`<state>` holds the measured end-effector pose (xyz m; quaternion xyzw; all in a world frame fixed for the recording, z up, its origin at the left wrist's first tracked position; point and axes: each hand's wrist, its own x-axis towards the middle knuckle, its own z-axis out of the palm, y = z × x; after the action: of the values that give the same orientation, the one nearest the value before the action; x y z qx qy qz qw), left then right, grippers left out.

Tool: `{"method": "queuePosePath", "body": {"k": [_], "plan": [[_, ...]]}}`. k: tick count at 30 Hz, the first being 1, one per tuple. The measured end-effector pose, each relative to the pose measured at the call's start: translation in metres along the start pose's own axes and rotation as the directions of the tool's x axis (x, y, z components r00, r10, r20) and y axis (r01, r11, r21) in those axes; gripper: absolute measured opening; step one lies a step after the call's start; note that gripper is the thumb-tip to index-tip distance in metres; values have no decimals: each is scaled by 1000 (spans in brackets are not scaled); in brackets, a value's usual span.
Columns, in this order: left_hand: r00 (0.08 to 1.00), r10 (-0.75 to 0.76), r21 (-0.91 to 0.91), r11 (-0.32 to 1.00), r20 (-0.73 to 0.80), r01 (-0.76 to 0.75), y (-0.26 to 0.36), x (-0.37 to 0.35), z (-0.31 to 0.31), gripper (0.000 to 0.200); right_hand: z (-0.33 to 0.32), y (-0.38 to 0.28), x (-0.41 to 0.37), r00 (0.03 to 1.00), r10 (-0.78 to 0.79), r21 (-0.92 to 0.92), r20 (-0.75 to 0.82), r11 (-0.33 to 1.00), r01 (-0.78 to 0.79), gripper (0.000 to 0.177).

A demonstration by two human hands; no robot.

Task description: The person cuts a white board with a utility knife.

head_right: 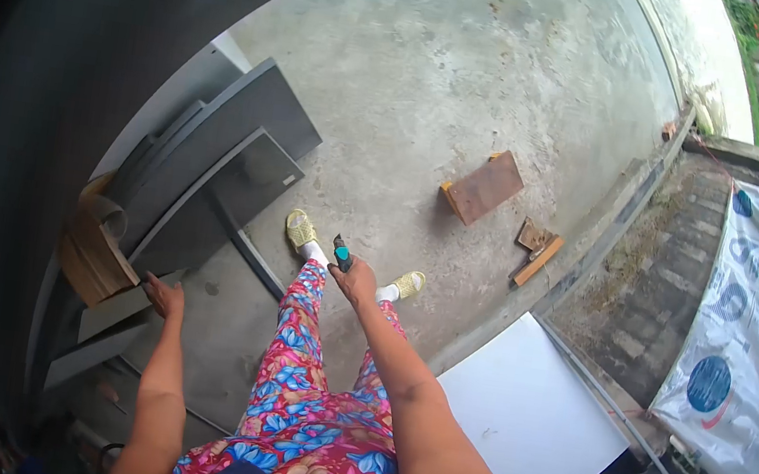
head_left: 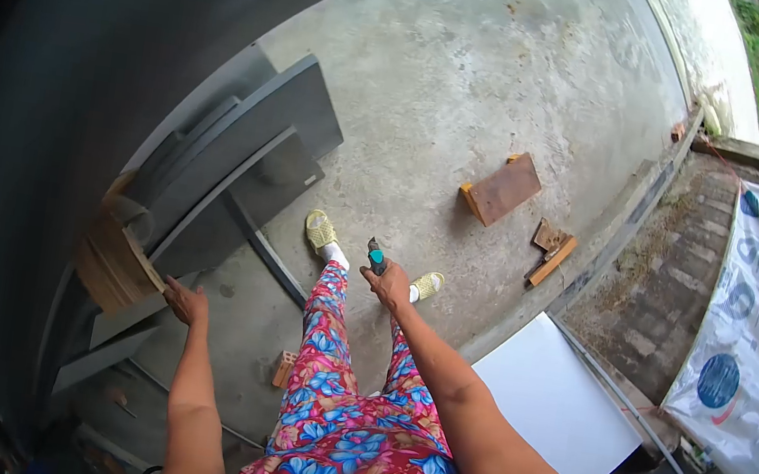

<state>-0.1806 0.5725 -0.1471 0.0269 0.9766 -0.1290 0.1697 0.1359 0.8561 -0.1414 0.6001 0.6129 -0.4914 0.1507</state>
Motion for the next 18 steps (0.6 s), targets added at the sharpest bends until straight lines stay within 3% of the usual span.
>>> {"method": "queuePosePath", "body": {"k": [4, 6, 8, 13, 17, 18], "plan": [[917, 46, -6, 999, 395, -47, 50, -53, -22, 74, -26, 36, -38, 996, 86, 165, 11, 983, -87, 41], [887, 237, 23, 963, 397, -267, 63, -69, 5, 76, -46, 57, -62, 989, 146, 278, 20, 950, -146, 40], [829, 319, 43, 924, 460, -379, 100, -100, -17, 73, -57, 90, -86, 988, 154, 365, 0, 920, -144, 38], [630, 674, 66, 661, 385, -747, 182, -184, -52, 63, -97, 208, -175, 926, 215, 378, -309, 922, -88, 40], [326, 837, 124, 303, 440, -945, 251, -304, -112, 62, -128, 313, -264, 778, 460, 492, -428, 841, -226, 45], [186, 898, 109, 155, 399, -982, 262, -322, -109, 62, -134, 342, -287, 731, 515, 490, -448, 825, -281, 44]]}}
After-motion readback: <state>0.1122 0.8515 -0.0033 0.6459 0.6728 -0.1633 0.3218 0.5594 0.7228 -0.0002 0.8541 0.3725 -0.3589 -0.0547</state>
